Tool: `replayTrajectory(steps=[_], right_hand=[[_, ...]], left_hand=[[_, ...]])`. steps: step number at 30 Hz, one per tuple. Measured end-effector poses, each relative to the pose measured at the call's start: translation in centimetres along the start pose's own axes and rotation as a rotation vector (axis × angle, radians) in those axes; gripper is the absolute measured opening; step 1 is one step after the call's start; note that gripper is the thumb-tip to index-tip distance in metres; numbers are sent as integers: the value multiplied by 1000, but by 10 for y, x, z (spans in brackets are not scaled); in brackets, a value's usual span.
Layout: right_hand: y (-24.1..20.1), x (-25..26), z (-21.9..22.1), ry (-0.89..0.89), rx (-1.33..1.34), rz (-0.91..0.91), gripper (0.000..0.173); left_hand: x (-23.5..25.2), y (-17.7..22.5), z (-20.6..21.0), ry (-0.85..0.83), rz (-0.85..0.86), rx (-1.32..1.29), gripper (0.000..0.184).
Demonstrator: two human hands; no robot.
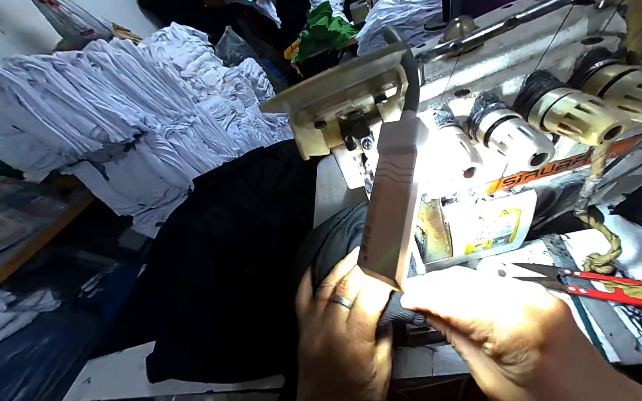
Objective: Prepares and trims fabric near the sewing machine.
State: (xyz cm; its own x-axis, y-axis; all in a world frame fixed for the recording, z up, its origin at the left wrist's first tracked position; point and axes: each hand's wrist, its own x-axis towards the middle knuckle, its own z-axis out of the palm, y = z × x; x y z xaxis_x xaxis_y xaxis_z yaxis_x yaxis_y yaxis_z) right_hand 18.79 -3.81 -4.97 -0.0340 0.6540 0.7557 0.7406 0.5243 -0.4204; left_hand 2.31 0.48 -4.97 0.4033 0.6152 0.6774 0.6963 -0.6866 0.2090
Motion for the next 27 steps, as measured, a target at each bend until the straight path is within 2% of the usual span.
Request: replayTrajectory(steps=[6,10,13,15,17,20,23,27], right_hand=[[0,7,11,34,-106,-11,18],[3,1,19,42,-103,-18,15],[5,-13,4,63,-96,4,17],[14,-23,-19,70,-171,40,18],[26,-33,-43,47,-312,97,21],[53,-58,-69,-105,-493,148,26],[80,-90,-80,-266,-544,157,32],[93,-106,-80,-249,-621,96,36]], left_hand=[[22,-13,-9,-89,74,61,21],[42,-24,-8,-172,27,66,29],[59,-40,-11,-305,13,34,32],[60,-58,-7,-265,90,110,34],[60,-37,-9,-195,-30,41,29],[49,-29,-17,-138,-139,45,28],[24,-34,-23,-84,-125,39,24],[-6,-23,-36,-103,-205,-69,28]])
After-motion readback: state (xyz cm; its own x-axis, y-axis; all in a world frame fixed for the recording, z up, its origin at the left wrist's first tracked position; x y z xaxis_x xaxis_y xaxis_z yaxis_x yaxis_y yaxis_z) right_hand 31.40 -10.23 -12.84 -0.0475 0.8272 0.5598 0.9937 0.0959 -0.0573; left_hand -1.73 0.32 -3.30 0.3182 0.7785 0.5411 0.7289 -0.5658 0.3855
